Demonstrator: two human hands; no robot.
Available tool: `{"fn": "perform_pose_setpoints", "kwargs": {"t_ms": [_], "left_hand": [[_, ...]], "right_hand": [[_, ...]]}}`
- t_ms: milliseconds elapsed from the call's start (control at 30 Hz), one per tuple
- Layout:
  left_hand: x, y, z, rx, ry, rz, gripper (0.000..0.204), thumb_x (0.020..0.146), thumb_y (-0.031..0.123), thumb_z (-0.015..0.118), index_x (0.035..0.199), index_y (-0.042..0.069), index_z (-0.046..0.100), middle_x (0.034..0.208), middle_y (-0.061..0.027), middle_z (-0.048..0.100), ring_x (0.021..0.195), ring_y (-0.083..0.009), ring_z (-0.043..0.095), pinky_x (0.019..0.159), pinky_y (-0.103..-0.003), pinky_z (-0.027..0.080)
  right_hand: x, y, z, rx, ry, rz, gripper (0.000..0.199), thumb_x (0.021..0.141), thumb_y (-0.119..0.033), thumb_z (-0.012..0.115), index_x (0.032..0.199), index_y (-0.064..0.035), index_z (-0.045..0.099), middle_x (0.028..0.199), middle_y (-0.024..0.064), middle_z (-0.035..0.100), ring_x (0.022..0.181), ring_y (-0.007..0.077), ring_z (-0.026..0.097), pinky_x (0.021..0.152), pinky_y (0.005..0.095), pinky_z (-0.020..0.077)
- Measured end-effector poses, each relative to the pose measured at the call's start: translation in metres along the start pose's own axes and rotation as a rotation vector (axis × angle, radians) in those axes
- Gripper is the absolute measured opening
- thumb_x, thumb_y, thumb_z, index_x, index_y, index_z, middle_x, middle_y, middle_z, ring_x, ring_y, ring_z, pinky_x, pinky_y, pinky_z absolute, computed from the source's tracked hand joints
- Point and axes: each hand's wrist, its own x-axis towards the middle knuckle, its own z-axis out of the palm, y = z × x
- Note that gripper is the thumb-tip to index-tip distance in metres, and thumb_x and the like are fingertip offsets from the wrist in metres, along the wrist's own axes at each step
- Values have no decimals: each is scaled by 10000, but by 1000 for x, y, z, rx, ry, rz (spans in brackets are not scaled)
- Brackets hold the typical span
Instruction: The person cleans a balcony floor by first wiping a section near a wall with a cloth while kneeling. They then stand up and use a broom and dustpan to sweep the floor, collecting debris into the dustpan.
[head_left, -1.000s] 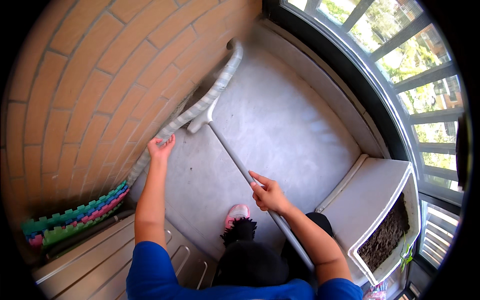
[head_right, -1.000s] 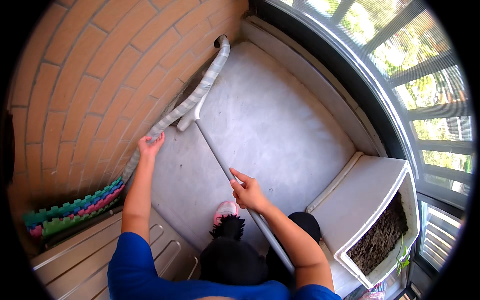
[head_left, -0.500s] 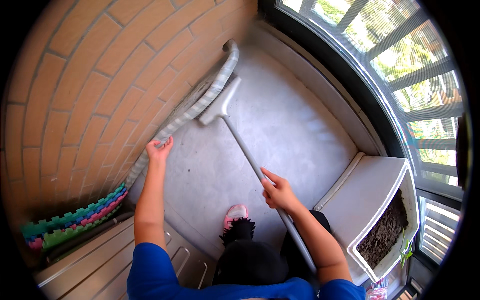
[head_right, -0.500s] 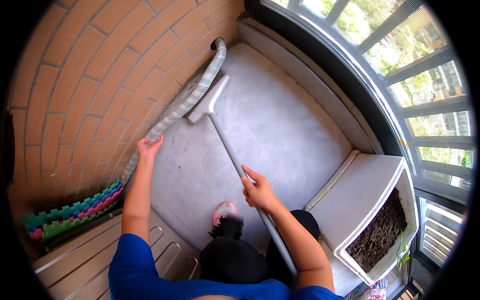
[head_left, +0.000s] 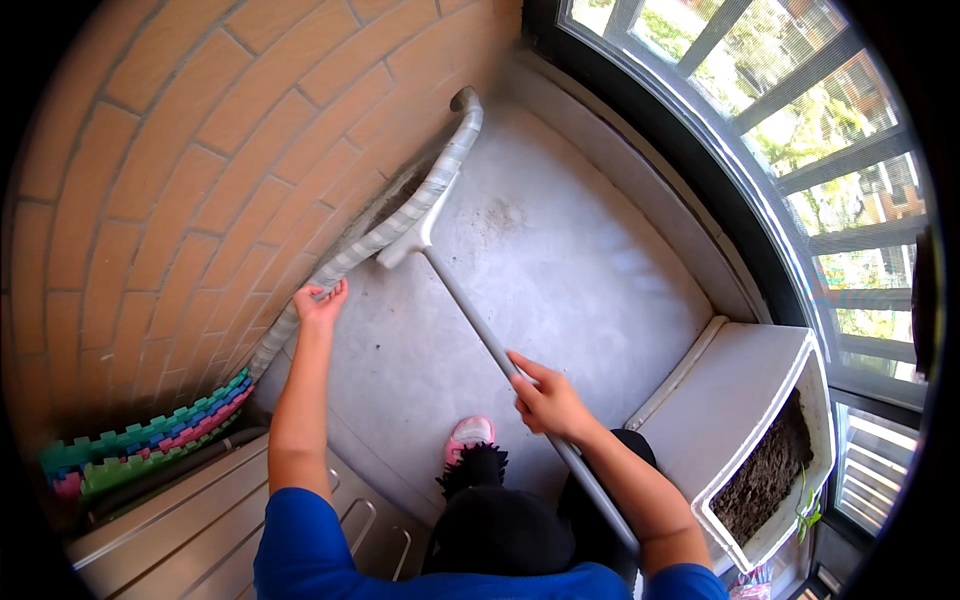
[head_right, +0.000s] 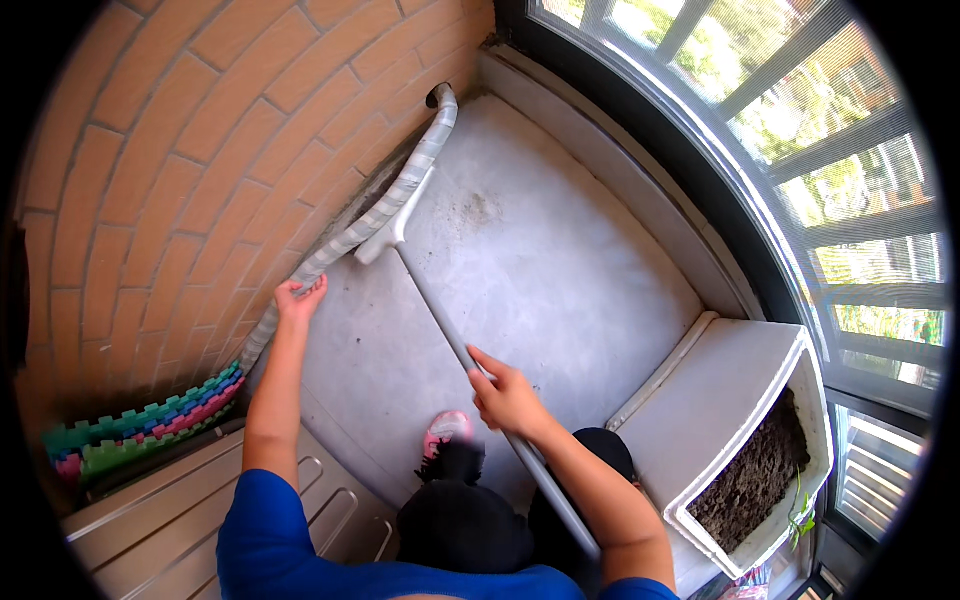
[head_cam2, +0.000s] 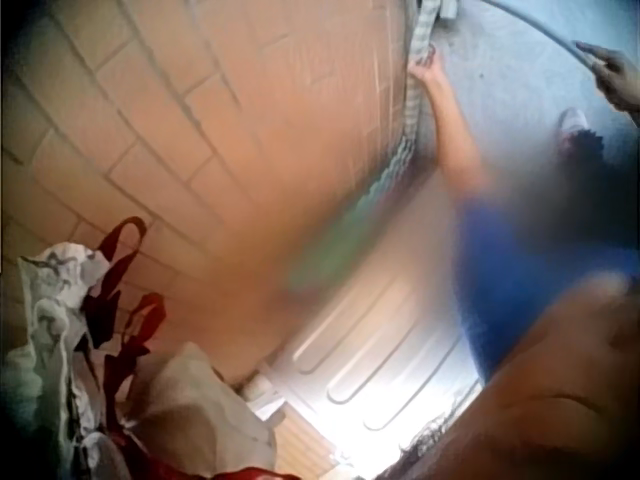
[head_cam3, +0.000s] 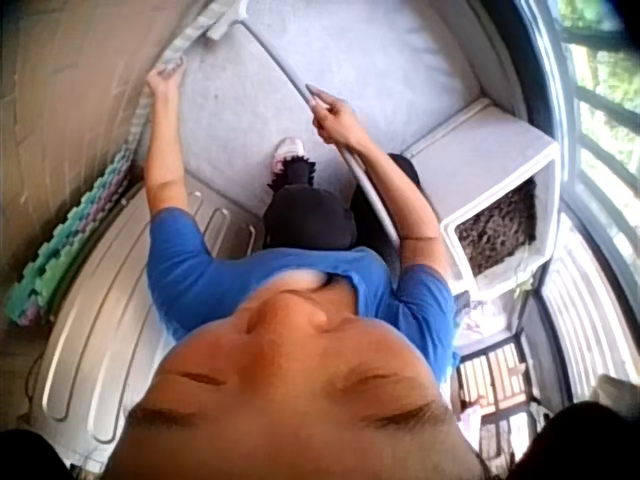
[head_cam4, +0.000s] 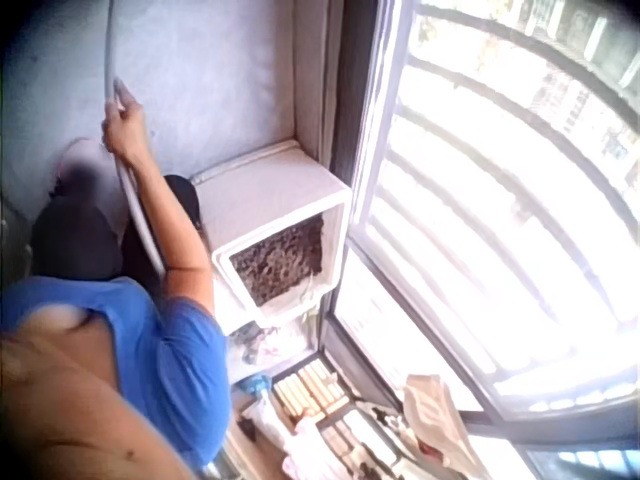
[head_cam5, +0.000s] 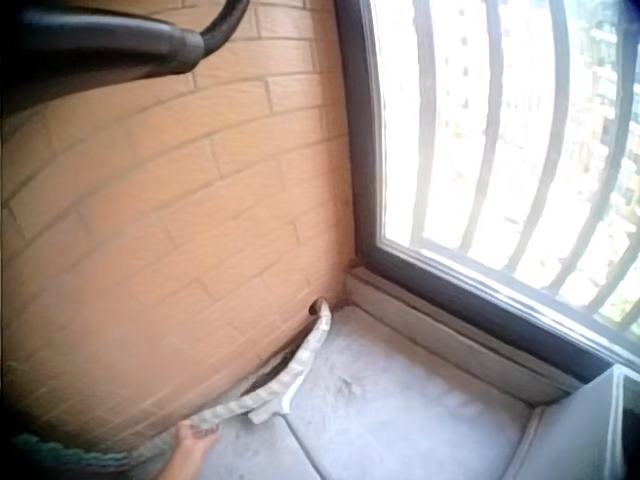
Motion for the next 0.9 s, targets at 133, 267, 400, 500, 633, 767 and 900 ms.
{"fn": "perform_pose_setpoints", "kwargs": {"t_ms": [133, 267, 400, 500, 633, 767, 900], "left_hand": [[-1, -1, 1, -1, 20, -12, 462, 553, -15, 411, 1012, -70, 423, 1041, -166, 475, 1027, -299, 459, 943, -458, 343], [-5, 3, -3, -8, -13, 23, 463, 556, -16, 409, 1017, -64, 425, 1043, -163, 477, 1026, -301, 461, 942, -460, 344], [-11, -9, 0, -2, -10, 59, 474, 561, -15, 407, 1033, -54, 422, 1055, -157, 474, 1036, -295, 454, 947, -463, 340], [-3, -2, -1, 13, -29, -34, 482, 561, -15, 411, 1042, -49, 418, 1064, -156, 463, 1049, -290, 445, 949, -462, 339], [3, 3, -7, 21, -26, -16, 466, 578, -8, 428, 1041, -56, 413, 1064, -156, 452, 1059, -300, 433, 953, -461, 337], [-4, 3, -9, 25, -16, 73, 461, 598, 2, 442, 1054, -58, 404, 1074, -160, 456, 1066, -301, 430, 962, -461, 329], [-2, -8, -4, 66, -88, 64, 474, 613, 8, 446, 1079, -58, 392, 1094, -161, 461, 1073, -296, 428, 967, -455, 327]], "right_hand": [[15, 10, 3, 94, 28, 47, 444, 909, -204, 447, 1335, -146, 337, 541, -6, 402, 430, 76, 367, 390, 237, 342], [-35, 17, -7, 102, 87, 5, 421, 921, -190, 431, 1332, -165, 343, 575, 5, 390, 423, 69, 323, 376, 220, 291], [-10, 10, 6, 109, 26, 17, 429, 919, -188, 440, 1335, -171, 336, 570, 2, 387, 429, 70, 316, 378, 221, 285], [20, 8, 7, 161, 34, 26, 432, 915, -197, 450, 1332, -172, 342, 579, 3, 390, 427, 68, 305, 377, 219, 278], [-12, 19, -16, 53, 189, 14, 431, 910, -208, 453, 1326, -159, 352, 553, -13, 404, 414, 70, 345, 371, 224, 310], [-58, 14, -21, 161, 148, 27, 438, 913, -174, 435, 1338, -157, 329, 582, 7, 416, 401, 68, 327, 357, 213, 276], [-2, -13, -21, 81, 189, -91, 445, 909, -182, 432, 1338, -131, 325, 548, 4, 409, 401, 75, 351, 364, 216, 295]]}}
